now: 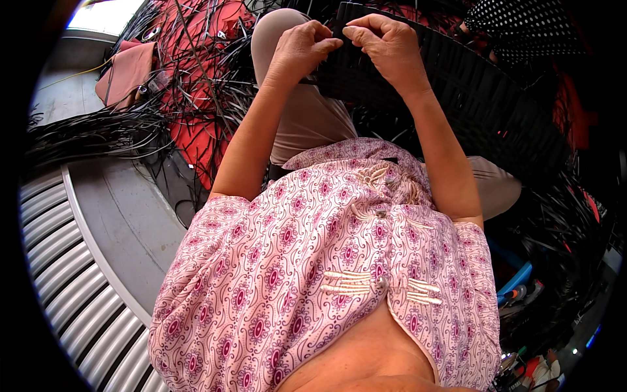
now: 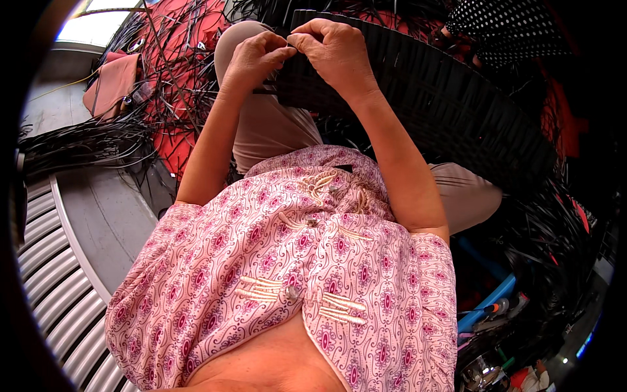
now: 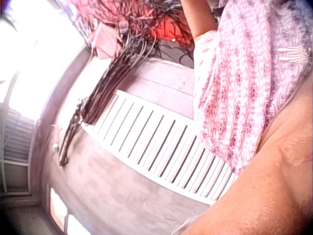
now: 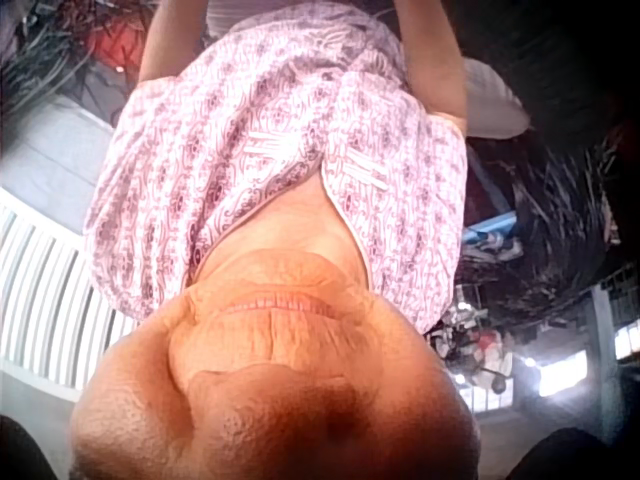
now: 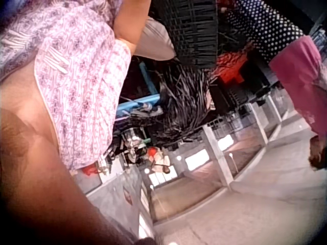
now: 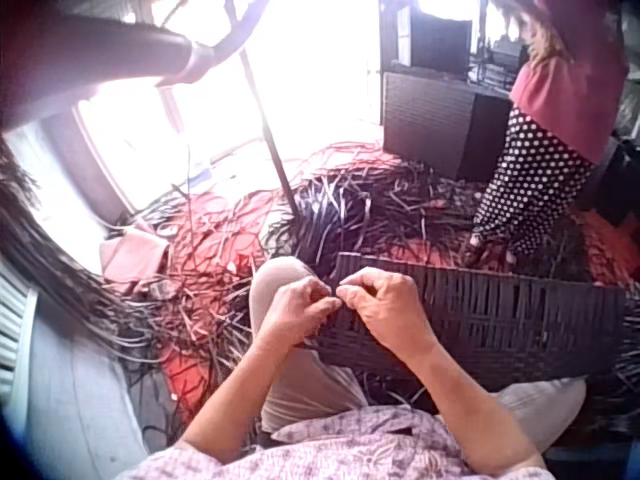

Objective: The person weaves black plastic strips through a frame by hand to create a piece of furniture, occasionally pulling the strips tight.

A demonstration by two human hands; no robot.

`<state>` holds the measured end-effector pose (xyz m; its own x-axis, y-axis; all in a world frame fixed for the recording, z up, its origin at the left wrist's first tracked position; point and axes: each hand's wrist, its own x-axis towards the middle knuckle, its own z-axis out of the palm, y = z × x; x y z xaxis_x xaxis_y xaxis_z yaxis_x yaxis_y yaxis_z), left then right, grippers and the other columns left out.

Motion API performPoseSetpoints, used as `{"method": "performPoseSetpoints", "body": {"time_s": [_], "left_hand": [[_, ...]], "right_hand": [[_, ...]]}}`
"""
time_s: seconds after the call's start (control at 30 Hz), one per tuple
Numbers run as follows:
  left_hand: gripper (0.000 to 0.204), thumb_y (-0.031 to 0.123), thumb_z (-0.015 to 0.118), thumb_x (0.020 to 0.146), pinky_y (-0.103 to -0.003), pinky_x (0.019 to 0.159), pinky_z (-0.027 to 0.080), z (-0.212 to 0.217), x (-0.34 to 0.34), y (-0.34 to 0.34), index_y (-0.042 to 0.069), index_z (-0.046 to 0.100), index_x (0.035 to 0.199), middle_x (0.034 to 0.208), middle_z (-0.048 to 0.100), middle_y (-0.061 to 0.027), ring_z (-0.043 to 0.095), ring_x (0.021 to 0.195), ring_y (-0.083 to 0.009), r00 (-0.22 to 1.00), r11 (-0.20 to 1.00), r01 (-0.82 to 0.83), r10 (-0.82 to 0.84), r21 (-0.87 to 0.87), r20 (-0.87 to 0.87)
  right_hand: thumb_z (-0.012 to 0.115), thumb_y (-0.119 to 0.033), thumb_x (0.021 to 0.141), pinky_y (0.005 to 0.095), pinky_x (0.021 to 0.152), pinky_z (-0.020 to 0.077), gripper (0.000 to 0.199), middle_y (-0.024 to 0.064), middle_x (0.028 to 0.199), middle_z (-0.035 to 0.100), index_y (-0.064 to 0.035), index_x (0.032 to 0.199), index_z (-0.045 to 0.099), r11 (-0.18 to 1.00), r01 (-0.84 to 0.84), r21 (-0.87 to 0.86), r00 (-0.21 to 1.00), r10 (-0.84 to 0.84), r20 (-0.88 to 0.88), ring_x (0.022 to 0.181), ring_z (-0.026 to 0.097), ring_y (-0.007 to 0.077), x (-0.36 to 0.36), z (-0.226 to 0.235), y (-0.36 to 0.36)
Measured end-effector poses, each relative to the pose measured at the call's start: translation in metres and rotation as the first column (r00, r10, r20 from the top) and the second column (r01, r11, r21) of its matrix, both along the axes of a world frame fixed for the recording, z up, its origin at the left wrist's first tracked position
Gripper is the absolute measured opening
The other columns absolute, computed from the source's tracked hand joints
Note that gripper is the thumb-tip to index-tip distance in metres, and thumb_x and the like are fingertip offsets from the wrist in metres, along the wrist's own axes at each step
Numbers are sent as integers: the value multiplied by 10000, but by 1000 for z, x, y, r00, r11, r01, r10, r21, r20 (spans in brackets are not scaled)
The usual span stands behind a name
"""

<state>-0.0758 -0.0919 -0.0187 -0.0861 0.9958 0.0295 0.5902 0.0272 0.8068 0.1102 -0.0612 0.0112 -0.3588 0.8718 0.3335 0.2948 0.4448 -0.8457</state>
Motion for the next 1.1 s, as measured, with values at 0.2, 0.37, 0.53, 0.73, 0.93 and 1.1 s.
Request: {"method": "performPoseSetpoints", "body": {"time_s": [0.2,0.37,0.53,0.73,0.93,1.1], "left_hand": [[362,272,768,824,-271,682,553,-12,3,3,-20,698,1027,829,729,-88,703,688,-135,995,996,-21,29,86,-92],[348,229,737,832,-283,702,565,-8,4,1,-20,692,1071,868,738,-114,720,716,-153,999,999,-26,28,42,-28],[310,171,652,836,-369,802,550,-13,18,-3,20,671,1106,934,729,-135,716,851,-258,924,973,-67,144,221,-353],[301,131,624,822,-418,811,534,-9,30,-7,37,654,1106,937,716,-136,696,889,-306,916,954,-112,208,279,-343],[368,108,743,826,-217,612,504,-17,14,-5,-14,659,1164,872,686,-29,624,718,-73,868,979,-186,206,-88,452],[300,131,681,902,-205,585,465,-17,2,-2,11,671,1177,863,659,20,546,638,-46,893,988,-41,103,-150,437]], "right_hand": [[707,-262,843,338,684,562,181,108,775,726,-95,888,762,994,95,55,980,-103,173,717,717,236,-3,-1,-1],[724,-293,841,313,674,553,215,82,739,724,-90,893,767,984,177,-15,894,-154,420,700,710,176,-5,-9,2],[654,-265,789,409,798,570,217,139,838,730,-91,865,760,980,190,-58,841,-132,524,828,718,319,-13,-4,2],[648,-252,785,422,804,571,221,164,858,726,-79,867,758,977,210,-25,815,-161,558,852,716,335,-14,-4,1],[642,-241,792,439,804,572,235,194,862,719,-53,883,750,985,174,-2,808,-142,572,867,712,361,-14,-12,6],[664,-285,843,419,827,555,222,147,865,727,-90,895,757,990,140,34,757,-129,641,867,712,317,-25,-12,4]]}}
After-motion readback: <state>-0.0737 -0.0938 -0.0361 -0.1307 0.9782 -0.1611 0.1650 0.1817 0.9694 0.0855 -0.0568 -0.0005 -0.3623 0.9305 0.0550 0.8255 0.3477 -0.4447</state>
